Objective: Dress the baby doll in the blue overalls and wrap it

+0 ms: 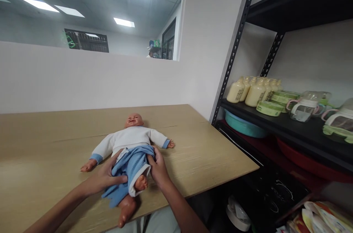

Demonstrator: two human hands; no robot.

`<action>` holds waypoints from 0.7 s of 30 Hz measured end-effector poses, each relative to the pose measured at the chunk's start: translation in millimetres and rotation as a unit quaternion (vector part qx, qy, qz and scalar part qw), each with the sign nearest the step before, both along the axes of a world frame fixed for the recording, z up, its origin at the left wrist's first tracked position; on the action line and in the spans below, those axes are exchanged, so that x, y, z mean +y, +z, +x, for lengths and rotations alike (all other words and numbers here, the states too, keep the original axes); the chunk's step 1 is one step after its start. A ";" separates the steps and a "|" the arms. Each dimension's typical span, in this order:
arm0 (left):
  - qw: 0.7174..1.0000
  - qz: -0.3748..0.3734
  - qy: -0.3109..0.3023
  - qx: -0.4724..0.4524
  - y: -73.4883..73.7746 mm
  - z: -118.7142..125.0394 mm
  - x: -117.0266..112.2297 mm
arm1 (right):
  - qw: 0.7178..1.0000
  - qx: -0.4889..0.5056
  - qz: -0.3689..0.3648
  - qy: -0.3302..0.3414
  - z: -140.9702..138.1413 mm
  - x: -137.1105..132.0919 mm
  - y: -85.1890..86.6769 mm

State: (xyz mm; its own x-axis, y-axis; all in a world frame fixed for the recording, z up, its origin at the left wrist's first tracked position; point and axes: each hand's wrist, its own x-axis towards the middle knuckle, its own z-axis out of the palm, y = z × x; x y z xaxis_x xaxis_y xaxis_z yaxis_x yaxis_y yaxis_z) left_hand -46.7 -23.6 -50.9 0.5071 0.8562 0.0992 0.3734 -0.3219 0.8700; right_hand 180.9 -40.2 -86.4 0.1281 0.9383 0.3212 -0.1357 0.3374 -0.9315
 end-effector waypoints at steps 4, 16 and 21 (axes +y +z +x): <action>0.999 0.016 0.027 -0.018 13.6 4.1 -4.7 | 1.000 0.006 -0.004 -0.007 0.4 1.0 0.6; 0.973 0.195 0.125 -0.016 2.7 33.7 8.5 | 0.998 0.025 -0.060 0.005 10.3 22.2 -4.8; 0.982 0.164 0.093 0.006 14.4 24.5 14.1 | 0.993 0.014 -0.094 0.064 21.1 33.4 -4.9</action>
